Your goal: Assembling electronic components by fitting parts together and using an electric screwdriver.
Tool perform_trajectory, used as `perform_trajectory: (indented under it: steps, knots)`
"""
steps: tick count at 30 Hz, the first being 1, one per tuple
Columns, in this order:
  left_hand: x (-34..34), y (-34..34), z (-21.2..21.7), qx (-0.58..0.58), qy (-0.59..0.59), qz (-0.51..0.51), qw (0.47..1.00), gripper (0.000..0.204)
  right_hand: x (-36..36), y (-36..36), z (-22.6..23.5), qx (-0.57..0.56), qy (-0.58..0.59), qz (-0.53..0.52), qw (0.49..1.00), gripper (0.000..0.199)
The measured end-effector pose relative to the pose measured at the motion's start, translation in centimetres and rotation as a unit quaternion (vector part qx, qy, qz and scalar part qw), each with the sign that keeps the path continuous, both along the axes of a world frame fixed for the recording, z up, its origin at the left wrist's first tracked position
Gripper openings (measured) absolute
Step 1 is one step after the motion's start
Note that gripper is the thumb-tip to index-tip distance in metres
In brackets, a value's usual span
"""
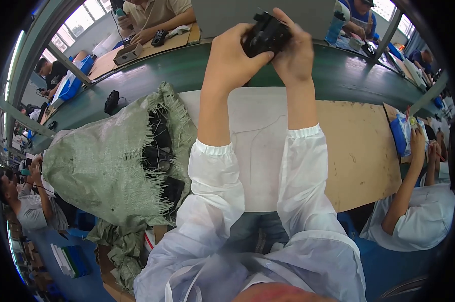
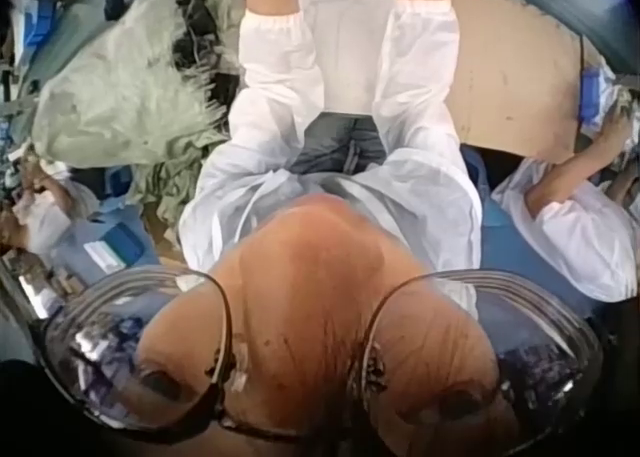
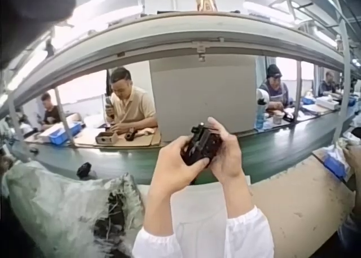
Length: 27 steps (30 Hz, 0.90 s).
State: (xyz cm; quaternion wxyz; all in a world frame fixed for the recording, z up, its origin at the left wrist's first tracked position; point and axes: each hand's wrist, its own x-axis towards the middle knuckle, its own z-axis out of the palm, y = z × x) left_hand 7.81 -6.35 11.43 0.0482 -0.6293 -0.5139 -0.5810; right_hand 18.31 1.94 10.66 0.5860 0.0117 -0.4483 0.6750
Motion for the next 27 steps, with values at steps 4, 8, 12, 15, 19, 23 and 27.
perform_trajectory:
  steps: [4,8,12,15,19,23,27]
  knots:
    - [1.7,1.5,-0.8,-0.012,0.053,-0.016,0.998,0.048,1.2,3.1,-1.7,-0.075,0.007,-0.063,0.995,0.042]
    - [3.8,2.6,-2.0,-0.07,0.091,-0.002,0.993,0.043,1.6,6.8,-4.7,-0.143,-0.016,-0.183,0.973,0.04]
    - [3.5,4.5,-4.0,-0.104,0.055,-0.039,0.992,0.035,1.6,8.9,-6.6,-0.16,-0.008,-0.224,0.961,0.039]
    - [0.1,5.0,-4.9,-0.088,0.003,0.0,0.996,0.033,1.8,9.9,-8.0,-0.32,-0.046,-0.21,0.923,0.04]
    - [-11.5,4.4,-10.0,-0.112,-0.105,0.303,0.941,0.029,2.2,10.8,-10.6,-0.422,-0.034,-0.182,0.887,0.041]
    - [-21.4,3.0,-17.6,-0.21,-0.123,0.367,0.898,0.033,0.5,11.1,-12.2,-0.465,-0.02,-0.148,0.872,0.042]
    - [-20.0,3.4,-19.3,-0.286,-0.254,0.322,0.866,0.034,1.5,13.6,-14.0,-0.445,-0.064,-0.183,0.875,0.042]
